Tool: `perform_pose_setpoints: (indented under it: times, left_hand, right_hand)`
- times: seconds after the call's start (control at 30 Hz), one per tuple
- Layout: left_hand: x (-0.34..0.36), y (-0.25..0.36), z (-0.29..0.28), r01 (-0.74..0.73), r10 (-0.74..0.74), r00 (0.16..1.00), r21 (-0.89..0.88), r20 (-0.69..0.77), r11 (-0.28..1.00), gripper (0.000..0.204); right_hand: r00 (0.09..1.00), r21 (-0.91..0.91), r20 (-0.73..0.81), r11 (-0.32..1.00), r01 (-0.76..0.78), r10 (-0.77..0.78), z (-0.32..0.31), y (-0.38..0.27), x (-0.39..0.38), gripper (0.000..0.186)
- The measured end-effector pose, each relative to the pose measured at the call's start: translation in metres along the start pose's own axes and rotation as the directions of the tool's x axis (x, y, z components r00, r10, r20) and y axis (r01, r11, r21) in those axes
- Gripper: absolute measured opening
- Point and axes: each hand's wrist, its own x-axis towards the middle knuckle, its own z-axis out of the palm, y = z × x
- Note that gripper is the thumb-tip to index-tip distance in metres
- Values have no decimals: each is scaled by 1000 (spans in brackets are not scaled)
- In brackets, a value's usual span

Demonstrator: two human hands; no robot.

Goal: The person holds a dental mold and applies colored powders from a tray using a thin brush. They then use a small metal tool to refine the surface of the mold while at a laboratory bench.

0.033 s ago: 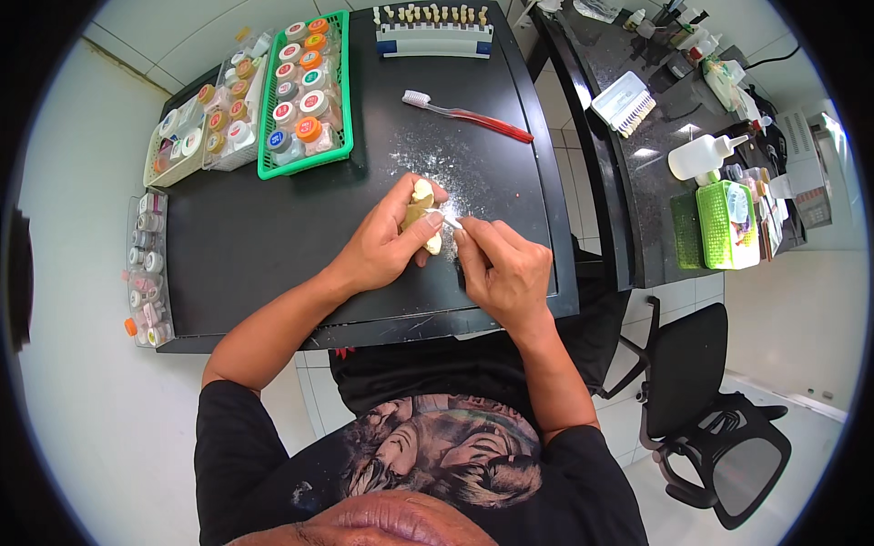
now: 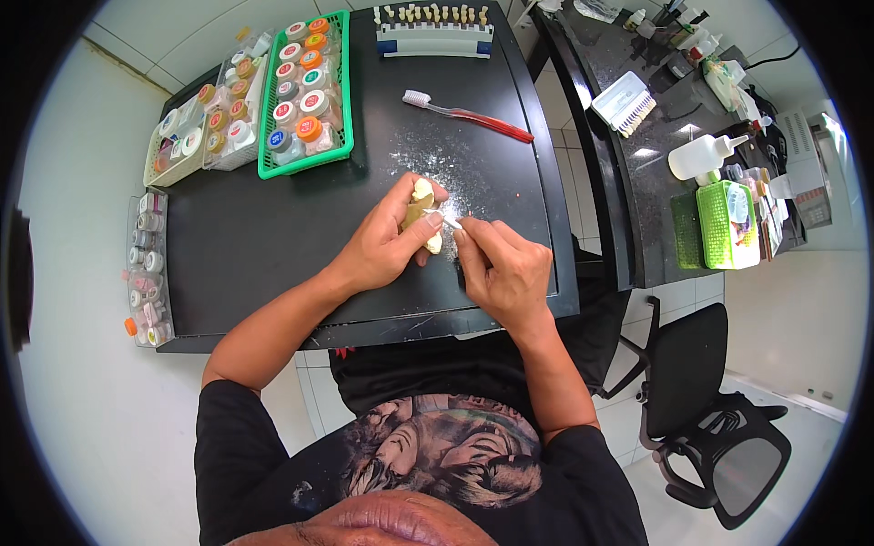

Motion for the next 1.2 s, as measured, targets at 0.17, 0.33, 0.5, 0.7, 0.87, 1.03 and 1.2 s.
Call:
perform_pose_setpoints:
  times: [0.17, 0.33, 0.5, 0.7, 0.87, 1.03, 1.2]
  left_hand:
    - [2, 2, -1, -26, 26, 1000, -3, 6, 1000, 28]
    - [3, 5, -4, 84, -83, 996, -33, 30, 996, 29]
    - [4, 6, -1, 89, -88, 996, -70, 17, 994, 29]
    - [4, 10, 1, 133, -133, 991, -60, -5, 989, 28]
    - [4, 10, 1, 146, -145, 989, 5, -29, 989, 32]
    - [0, 4, 1, -1, 3, 1000, 63, -30, 998, 32]
    - [-3, 1, 0, -35, 34, 999, 48, 19, 998, 37]
  right_hand:
    - [1000, -2, 22, 1000, -4, 4, 0, 2, -1, 7]
    - [1000, -53, -9, 999, -2, 1, 0, -2, -1, 9]
    - [1000, -81, -19, 997, -13, 12, -1, -2, -2, 12]
    - [999, -86, -44, 996, -14, 10, -1, -2, -2, 12]
    - [998, -63, -59, 998, -13, 9, -2, -2, 0, 11]
    - [998, 16, -43, 999, -46, 46, -2, -4, 0, 8]
    - [1000, 27, 12, 999, -17, 17, -2, -1, 0, 6]
